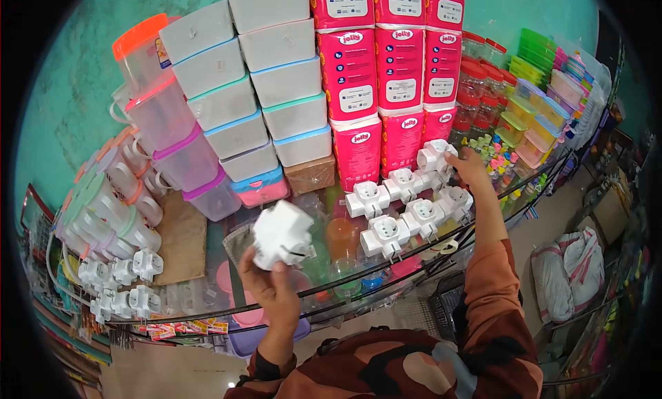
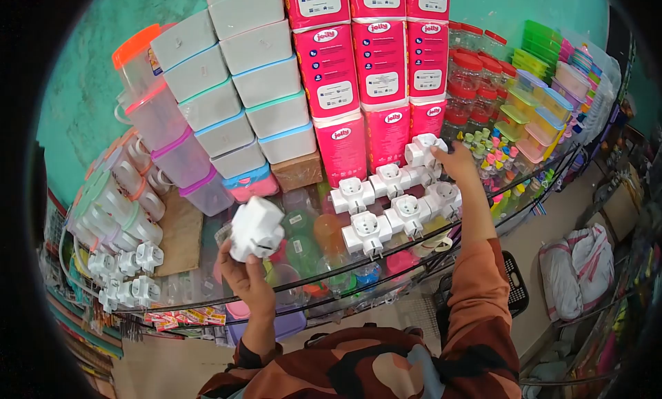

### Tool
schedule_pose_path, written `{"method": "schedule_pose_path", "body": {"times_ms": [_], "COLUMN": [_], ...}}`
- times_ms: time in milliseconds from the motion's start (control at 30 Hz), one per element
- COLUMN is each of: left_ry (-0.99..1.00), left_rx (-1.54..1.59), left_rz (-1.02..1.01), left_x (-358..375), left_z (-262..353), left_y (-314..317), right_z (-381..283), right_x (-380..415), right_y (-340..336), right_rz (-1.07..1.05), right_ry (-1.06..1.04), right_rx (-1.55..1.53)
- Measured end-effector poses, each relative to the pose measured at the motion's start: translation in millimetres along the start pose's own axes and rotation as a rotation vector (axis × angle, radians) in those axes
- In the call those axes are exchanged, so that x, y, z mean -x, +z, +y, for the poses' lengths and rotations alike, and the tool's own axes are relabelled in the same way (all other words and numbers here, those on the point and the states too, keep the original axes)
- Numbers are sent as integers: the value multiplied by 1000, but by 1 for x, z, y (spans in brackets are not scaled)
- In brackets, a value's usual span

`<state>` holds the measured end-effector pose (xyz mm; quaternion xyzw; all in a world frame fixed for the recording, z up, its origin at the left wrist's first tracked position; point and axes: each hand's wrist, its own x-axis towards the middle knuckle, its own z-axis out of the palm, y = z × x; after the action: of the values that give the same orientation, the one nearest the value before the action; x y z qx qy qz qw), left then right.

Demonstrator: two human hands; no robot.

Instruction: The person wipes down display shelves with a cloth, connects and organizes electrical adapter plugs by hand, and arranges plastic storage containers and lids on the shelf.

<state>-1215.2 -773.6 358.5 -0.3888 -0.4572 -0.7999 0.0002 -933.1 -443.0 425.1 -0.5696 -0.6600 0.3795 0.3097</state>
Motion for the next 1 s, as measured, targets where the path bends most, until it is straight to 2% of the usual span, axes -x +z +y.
{"method": "schedule_pose_path", "body": {"times_ms": [67,100,167,300,400,467,533,600,633,700,733,767,833,900,967,1000], "left_ry": [16,86,235,350,526,523,521,-15,-12,-533,-692,-692,-948,-926,-859,-829], "left_rx": [29,-53,-101,-239,-258,-254,-252,99,99,444,554,553,826,837,868,870], "left_rz": [-87,-98,-190,-277,-285,-310,-334,-373,-372,-245,-270,-270,-306,-330,-374,-382], "left_x": [2,4,0,1,2,2,1,0,-3,-11,-11,-9,0,15,25,29], "left_z": [-3,-7,0,-4,-2,3,7,11,13,18,18,16,8,1,-1,-1], "left_y": [13,20,39,63,79,82,84,88,90,95,95,95,98,103,106,106], "right_z": [25,13,-40,-76,-78,-74,-63,-52,-46,-41,-41,-40,-36,-38,-44,-49], "right_x": [-18,-3,64,166,196,199,196,194,193,193,194,194,192,194,198,201], "right_y": [8,12,20,55,71,76,74,71,69,70,74,78,91,99,104,105], "right_rz": [536,525,245,-436,-435,-186,-225,-267,-237,-209,-202,-193,-222,-245,-145,-109], "right_ry": [-408,-414,-451,-536,-625,-842,-838,-837,-766,-693,-623,-549,-555,-561,-580,-526], "right_rx": [271,269,-111,-426,-272,-91,-162,-230,-321,-411,-549,-687,-692,-698,-559,-569]}}
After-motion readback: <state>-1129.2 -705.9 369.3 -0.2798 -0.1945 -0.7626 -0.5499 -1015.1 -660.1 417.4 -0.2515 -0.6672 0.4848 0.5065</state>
